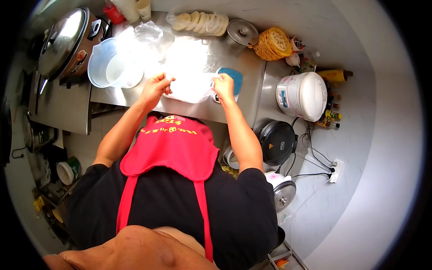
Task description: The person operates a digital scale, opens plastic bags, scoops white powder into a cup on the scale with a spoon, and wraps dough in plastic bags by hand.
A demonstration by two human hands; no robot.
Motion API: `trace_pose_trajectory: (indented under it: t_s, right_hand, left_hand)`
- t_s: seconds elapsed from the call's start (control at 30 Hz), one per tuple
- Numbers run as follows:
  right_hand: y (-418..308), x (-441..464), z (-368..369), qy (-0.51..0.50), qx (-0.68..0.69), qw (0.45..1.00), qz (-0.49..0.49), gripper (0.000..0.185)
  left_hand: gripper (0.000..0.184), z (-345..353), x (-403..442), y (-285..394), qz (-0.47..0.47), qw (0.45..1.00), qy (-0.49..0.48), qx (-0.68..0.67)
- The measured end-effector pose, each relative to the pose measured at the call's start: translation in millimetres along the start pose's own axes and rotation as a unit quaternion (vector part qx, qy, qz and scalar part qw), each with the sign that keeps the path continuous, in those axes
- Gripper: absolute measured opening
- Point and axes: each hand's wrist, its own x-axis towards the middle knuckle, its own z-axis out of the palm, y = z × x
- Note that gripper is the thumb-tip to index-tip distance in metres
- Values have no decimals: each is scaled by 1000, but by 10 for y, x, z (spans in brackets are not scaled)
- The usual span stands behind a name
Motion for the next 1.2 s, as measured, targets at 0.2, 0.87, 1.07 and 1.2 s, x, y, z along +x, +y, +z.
trace_pose_trajectory:
  t_s: [0.2, 0.87, 1.07, 1.2]
  right_hand:
    - [-373, -390, 325, -102, 52, 991, -69, 17]
    - [1015, 431, 720, -203, -381, 873, -226, 62]
    - [1159, 548, 739, -203, -374, 850, -310, 30]
    - [1204, 583, 687, -144, -350, 854, -357, 20]
  left_hand:
    - [16, -598, 175, -432, -12, 977, 209, 28]
    - [32, -957, 648, -1094, 16, 609, -123, 784]
    - [16, -1027, 692, -1283, 196, 707, -37, 678]
    - [19, -1056, 713, -1283, 195, 738, -14, 646]
